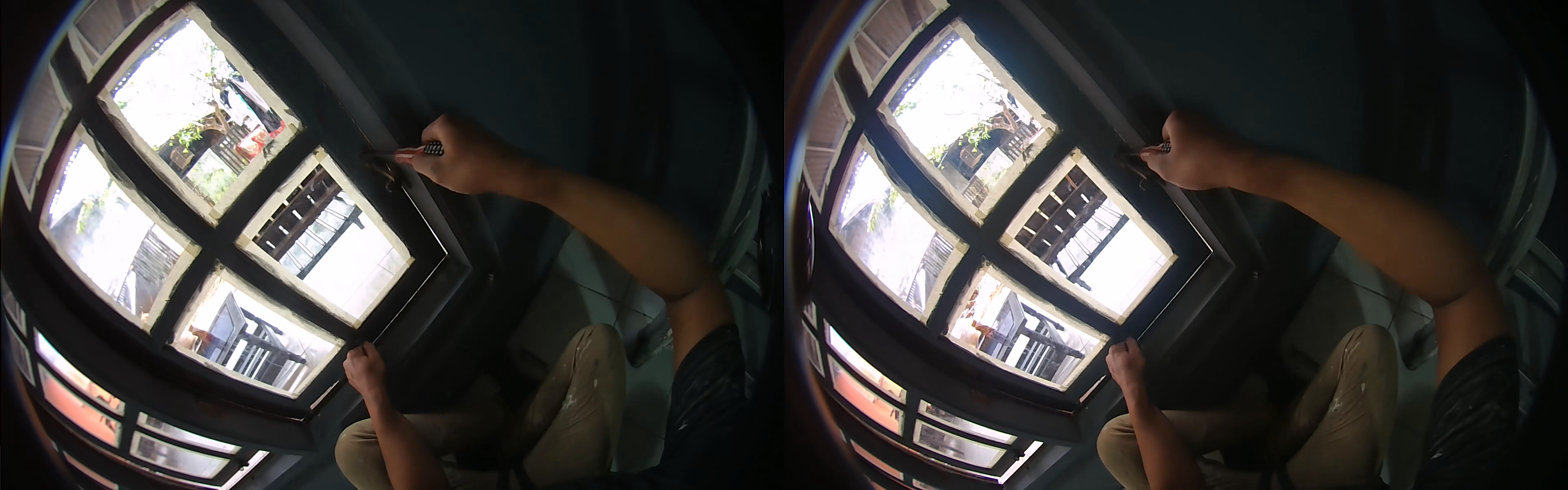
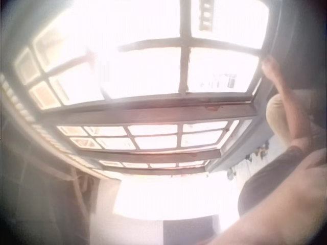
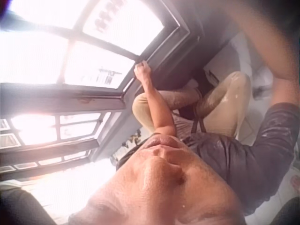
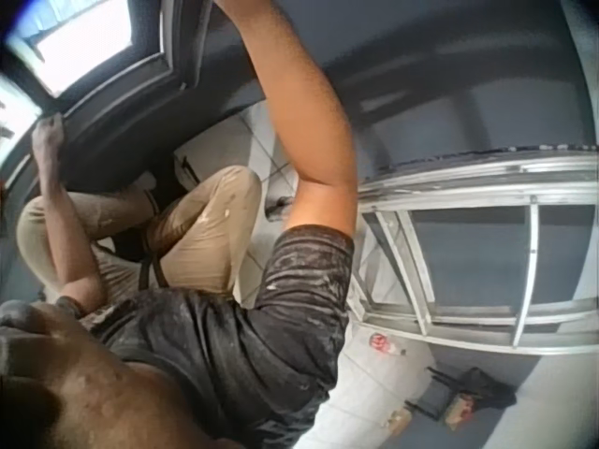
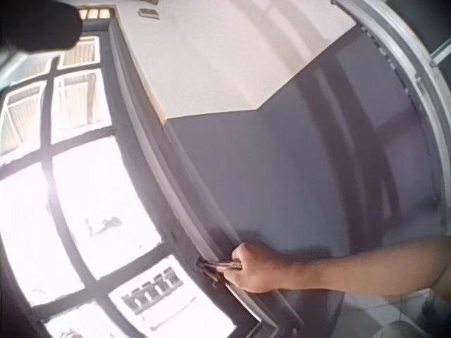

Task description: The person uses a screwdriver to loosen and remove screws from a window frame, then detaches the frame from the wall. The person works on multiple screw locations along the frame before pulling it away.

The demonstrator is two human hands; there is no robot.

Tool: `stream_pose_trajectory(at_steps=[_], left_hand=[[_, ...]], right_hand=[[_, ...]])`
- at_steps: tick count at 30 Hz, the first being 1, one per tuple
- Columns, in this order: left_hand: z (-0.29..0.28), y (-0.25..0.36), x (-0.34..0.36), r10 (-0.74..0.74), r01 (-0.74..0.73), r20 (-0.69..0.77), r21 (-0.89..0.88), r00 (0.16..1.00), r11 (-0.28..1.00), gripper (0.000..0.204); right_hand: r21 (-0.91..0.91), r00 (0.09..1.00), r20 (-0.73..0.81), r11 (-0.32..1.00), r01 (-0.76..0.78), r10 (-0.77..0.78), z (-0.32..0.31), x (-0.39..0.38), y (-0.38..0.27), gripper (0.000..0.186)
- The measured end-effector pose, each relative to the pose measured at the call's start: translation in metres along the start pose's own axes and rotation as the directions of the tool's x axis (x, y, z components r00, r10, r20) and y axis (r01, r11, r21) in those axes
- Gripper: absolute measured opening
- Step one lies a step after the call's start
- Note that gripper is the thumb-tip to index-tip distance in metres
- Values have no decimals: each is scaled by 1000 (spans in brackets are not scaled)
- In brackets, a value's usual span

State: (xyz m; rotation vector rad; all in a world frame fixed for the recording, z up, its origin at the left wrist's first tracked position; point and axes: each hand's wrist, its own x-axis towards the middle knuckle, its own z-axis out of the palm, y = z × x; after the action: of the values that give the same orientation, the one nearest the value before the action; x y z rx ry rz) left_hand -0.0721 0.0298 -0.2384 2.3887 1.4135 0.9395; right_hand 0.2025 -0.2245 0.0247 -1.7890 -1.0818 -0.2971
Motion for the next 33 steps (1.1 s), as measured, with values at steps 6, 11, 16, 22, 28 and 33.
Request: stream_pose_trajectory(at_steps=[6, 11, 16, 22, 28, 33], left_hand=[[-1, 0, 1, -25, 25, 21, -4, 999, 1000, 42], [5, -7, 5, -16, 16, 12, 15, 1000, 1000, 42], [-1, 0, 1, -24, 24, 19, 2, 1000, 1000, 43], [-1, 3, -2, -8, 6, -39, -36, 999, 999, 40], [1, -3, 1, 19, -18, -4, 15, 1000, 1000, 41], [0, -1, 1, -21, 21, 8, 11, 1000, 1000, 42]], right_hand=[[-45, 991, -23, 991, 130, -131, 6, -5, 9, 34], [-48, 990, -39, 990, 135, -137, 9, -5, 8, 32], [-95, 992, -14, 988, 121, -123, 11, -7, 8, 32], [-58, 983, -67, 985, 165, -169, 14, -9, 13, 35], [-52, 986, -48, 986, 159, -162, 13, -8, 9, 36], [-32, 988, -50, 989, 142, -144, 14, -7, 8, 34]])
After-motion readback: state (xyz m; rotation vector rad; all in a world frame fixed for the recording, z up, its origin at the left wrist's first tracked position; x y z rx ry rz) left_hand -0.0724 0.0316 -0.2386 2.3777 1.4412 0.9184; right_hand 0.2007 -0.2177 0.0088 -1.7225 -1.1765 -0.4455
